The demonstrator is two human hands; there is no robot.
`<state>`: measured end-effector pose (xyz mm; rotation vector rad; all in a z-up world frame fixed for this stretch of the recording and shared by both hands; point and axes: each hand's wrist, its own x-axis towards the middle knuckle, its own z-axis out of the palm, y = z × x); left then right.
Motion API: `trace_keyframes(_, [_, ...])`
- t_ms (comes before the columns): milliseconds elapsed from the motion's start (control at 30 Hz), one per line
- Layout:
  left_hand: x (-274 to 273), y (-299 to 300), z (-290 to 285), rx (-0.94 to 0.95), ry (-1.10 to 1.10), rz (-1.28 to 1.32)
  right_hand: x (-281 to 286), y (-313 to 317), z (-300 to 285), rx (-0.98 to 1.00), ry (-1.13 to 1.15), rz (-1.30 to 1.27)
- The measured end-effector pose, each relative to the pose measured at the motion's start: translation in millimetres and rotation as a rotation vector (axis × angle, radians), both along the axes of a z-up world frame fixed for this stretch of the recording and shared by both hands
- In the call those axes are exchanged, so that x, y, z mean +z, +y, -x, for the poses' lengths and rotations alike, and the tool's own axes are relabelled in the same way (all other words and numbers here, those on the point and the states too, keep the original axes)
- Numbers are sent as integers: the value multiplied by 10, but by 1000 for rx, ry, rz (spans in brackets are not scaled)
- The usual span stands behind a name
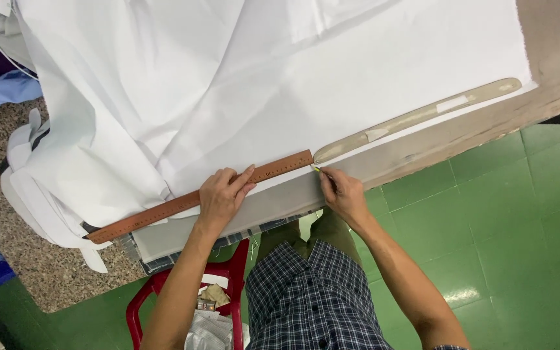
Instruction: The person is preparing a piece of white fabric by smoothing it, ironing it, and then using a pencil and various rulers to mark pattern lines on it.
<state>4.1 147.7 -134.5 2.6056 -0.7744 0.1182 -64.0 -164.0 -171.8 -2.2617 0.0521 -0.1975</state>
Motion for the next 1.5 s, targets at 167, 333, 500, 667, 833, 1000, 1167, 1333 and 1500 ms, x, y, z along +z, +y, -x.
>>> trace_keyframes(167, [-9,12,2,-1,2,0,50,-12,-24,18,-11,-3])
trace_keyframes(333, [-35,19,15,-5,41,-13,225,20,-84,126,-15,111])
trace_keyframes(500, [320,-161,-30,74,35,-63,841,-249,-182,144,12,85])
trace_keyframes(667, [920,-839,-321,314,48,72,798,-1084,-144,35,-21,104])
trace_keyframes(833, [757,-1240,-863,545,147,83,850,-2123,-623,80,-152,328])
trace_keyframes(1000, [388,-1467,-1039,636,-70,-130,676,-3050,-1259,246,-213,449])
trace_keyframes(1167, [179,-2766,-171,672,-269,-86,478,-3473,-1295,417,-244,482])
trace_keyframes(1333, [-16,-3673,431,683,65,-92,343,-3657,-1089,570,-356,533])
trace_keyframes(1500, [-194,-3676,561,794,-47,-153,197,-3759,-1001,661,-362,555])
